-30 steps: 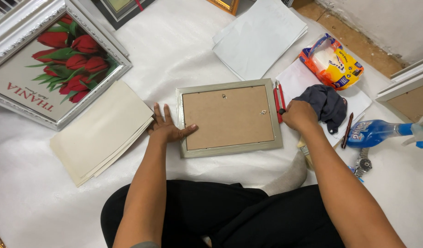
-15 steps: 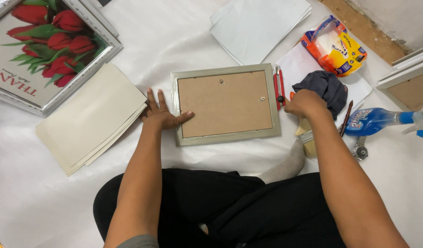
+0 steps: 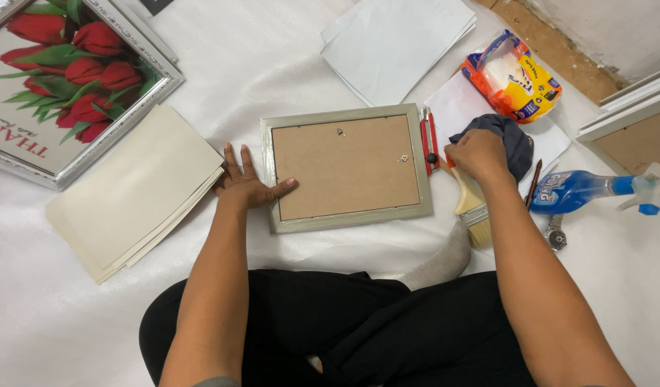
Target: Assembling a picture frame by cleaning the glass, inserting paper, and securing the backboard.
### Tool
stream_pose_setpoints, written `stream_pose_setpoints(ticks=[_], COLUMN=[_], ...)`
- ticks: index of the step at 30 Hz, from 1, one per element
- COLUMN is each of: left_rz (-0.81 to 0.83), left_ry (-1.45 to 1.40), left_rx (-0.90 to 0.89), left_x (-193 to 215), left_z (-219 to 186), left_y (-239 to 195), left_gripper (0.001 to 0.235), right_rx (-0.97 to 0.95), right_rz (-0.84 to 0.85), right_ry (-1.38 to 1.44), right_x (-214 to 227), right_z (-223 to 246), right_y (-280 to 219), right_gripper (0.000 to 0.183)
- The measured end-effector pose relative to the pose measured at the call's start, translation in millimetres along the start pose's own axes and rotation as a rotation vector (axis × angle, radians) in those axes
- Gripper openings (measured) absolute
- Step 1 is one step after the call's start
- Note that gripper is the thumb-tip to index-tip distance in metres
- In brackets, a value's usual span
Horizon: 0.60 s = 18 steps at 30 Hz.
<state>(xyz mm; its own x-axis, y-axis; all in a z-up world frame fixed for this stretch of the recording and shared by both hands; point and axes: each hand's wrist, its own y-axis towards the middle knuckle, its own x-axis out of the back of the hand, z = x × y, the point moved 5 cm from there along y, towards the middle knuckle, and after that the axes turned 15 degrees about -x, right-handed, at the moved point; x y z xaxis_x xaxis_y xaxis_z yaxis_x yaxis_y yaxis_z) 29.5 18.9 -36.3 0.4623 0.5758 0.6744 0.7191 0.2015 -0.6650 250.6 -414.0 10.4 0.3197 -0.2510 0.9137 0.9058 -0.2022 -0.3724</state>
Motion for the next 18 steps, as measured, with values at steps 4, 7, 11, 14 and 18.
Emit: stream_pose_setpoints(ticks=[4,7,11,14,18], left_rz=[0.001,0.003,-0.001,-0.007,-0.027], left_ry=[0.006,0.002,0.018,0.017,0.001], left_rx=[0.000,-0.001,0.000,-0.008,-0.006], left_x=[1,-5,-3,-1,0], left_z=[-1,4,6,2,-6], left_y=[0,7,8,4,-7], left_gripper=[0.146,0.146,0.146,0.145,0.139], right_rx=[-0.192,-0.174,-0.145,-0.166,-0.142], right_rz=[0.334,0.441,0.460,0.454,0.463], right_ry=[0.282,0.261,0.259,0.305,0.306], right_x=[-12,-16,-24,-32,-40], right_z=[6,19,31,26,20], right_y=[-29,-50,-62,-57,-49], right_gripper=[0.040,0.052,0.054,0.057,0.074])
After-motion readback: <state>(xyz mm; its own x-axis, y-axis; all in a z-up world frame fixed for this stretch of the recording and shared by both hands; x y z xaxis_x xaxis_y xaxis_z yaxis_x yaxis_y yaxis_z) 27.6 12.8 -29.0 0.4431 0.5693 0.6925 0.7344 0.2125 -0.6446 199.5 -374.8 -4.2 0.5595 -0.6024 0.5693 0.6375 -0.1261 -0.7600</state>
